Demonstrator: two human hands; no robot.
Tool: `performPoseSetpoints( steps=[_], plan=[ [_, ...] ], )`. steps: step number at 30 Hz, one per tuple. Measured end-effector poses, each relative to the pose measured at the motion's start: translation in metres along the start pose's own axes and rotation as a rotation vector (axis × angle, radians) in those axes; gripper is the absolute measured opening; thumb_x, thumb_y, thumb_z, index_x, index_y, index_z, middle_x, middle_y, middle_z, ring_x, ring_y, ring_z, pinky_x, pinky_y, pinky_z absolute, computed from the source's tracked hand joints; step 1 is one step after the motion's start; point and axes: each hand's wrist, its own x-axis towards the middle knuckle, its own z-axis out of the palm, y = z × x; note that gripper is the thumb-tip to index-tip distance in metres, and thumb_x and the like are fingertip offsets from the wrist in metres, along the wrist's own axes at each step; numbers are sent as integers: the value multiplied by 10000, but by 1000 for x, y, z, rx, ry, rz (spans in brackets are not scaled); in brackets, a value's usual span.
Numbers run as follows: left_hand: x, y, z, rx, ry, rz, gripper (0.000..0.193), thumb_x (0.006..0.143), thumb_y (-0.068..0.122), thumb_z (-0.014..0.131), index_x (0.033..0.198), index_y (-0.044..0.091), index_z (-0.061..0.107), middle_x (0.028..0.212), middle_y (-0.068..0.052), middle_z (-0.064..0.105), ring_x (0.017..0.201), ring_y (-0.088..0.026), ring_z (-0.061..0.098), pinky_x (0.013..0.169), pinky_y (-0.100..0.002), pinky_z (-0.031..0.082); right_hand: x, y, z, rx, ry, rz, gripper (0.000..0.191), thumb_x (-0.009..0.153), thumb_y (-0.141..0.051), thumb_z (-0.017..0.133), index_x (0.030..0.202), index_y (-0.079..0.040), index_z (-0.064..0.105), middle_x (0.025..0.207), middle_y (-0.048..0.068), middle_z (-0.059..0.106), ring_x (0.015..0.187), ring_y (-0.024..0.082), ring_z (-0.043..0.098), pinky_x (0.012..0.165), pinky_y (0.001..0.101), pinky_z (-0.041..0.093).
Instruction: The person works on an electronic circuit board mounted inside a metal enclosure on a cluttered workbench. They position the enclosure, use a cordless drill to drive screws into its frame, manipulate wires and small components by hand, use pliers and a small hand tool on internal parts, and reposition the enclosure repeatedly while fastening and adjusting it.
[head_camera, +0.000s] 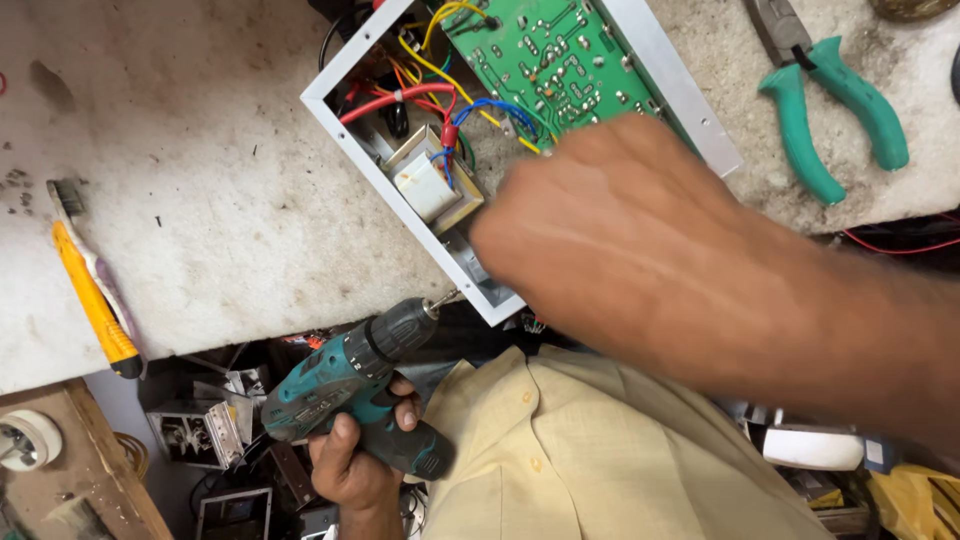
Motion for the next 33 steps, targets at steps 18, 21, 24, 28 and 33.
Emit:
performPoseSetpoints(
  steps=[18,21,24,28,33],
  plan=[
    [-4,-3,5,-43,-53,41,528,1032,187,581,1468,-71,432,1138,-356,639,813,-314,664,740,-416,566,15,-7,-7,215,45,68,115,771,-217,772,822,-114,766,723,135,709,711,349,681,645,492,512],
    [-4,-2,4,-52,-43,33,498,1039,186,585,1445,-73,453,1140,-351,641,830,-325,656,738,-428,560,-4,-1,-9,585,288,35,136,845,-165,715,931,-60,725,753,92,703,631,240,659,569,393,504],
    [-5,0,3,-59,-52,30,492,1038,184,593,1437,-75,469,1144,-347,645,847,-330,646,745,-435,555,-22,-4,-8,885,367,165,150,905,-174,680,994,-55,706,742,58,669,577,187,591,502,327,456],
    [-5,2,4,-75,-64,23,497,1037,180,599,1447,-69,468,1154,-351,644,859,-338,649,759,-442,558,-34,-24,3,903,325,422,167,908,-231,694,1001,-100,738,626,48,680,496,210,567,429,356,399],
    [-4,3,6,-67,-86,51,479,1046,155,583,1451,-75,471,1173,-353,643,888,-347,664,753,-438,575,-31,-48,17,599,236,310,199,960,-237,645,1054,-63,662,626,104,643,559,241,614,540,396,473]
  ],
)
